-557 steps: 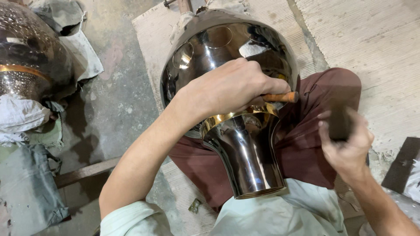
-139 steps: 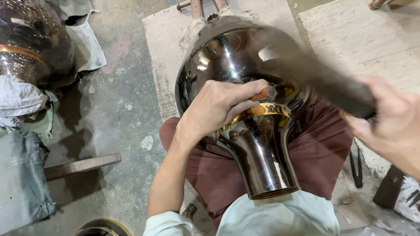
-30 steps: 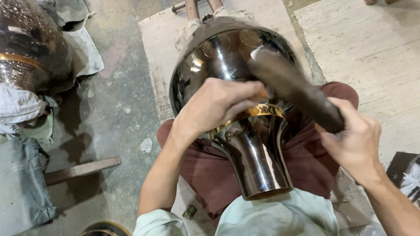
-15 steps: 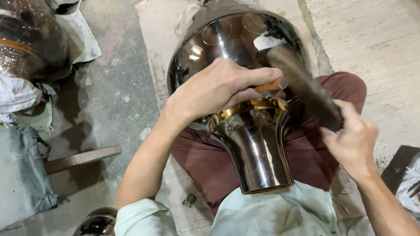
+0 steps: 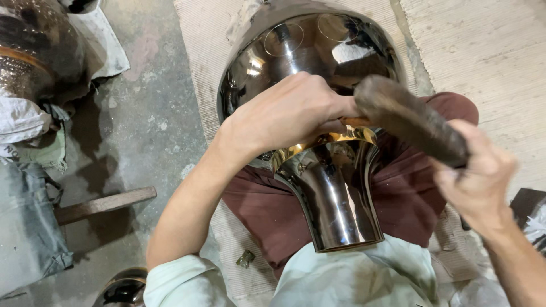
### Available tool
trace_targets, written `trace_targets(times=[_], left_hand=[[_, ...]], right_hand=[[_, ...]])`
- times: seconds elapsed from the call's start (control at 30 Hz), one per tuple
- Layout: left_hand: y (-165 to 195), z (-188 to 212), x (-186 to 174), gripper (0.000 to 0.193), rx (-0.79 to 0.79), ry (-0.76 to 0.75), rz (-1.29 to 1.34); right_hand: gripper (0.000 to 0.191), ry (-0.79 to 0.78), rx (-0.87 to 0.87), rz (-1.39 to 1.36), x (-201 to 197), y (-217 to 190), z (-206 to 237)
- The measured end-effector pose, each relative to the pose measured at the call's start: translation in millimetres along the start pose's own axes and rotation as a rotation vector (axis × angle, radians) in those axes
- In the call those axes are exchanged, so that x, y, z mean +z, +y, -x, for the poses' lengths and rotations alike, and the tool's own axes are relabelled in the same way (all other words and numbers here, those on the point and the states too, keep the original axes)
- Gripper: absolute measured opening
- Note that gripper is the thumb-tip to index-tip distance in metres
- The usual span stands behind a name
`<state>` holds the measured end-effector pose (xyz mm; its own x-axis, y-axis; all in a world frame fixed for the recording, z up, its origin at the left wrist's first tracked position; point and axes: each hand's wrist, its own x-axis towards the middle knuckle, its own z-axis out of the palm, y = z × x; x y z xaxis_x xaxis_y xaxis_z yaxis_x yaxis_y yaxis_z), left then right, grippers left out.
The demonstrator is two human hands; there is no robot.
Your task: The person hammers a brass ring onto the neck of a polished metal vessel using a wooden mallet and a small metal punch. They repeatedly tap around the circumference to seat the ring.
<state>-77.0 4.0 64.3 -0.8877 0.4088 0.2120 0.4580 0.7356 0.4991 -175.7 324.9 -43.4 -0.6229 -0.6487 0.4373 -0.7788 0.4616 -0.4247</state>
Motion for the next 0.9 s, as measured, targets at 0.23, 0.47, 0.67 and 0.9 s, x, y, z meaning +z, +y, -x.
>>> trace_targets(times=[0.23,0.47,0.67,0.9], left_hand=[[2,17,8,0.043,0.000,0.265,0.154],[13,34,18,0.037,-0.109,0.407,0.194],[10,45,40,0.028,-0.148,0.622,0.116],[1,45,68,0.015,-0.080,0.849,0.043]], right_hand=[[0.031,-0.110,0.027,-0.082,-45,-18,-29],[0.035,-0.140,-0.006,-0.138,-51,-25,-54],[0.052,-0.320,-0.068,0.014,-66,-40,-86],[0.046,-0.452,-0.045,-0.002,-66,-33,-97]])
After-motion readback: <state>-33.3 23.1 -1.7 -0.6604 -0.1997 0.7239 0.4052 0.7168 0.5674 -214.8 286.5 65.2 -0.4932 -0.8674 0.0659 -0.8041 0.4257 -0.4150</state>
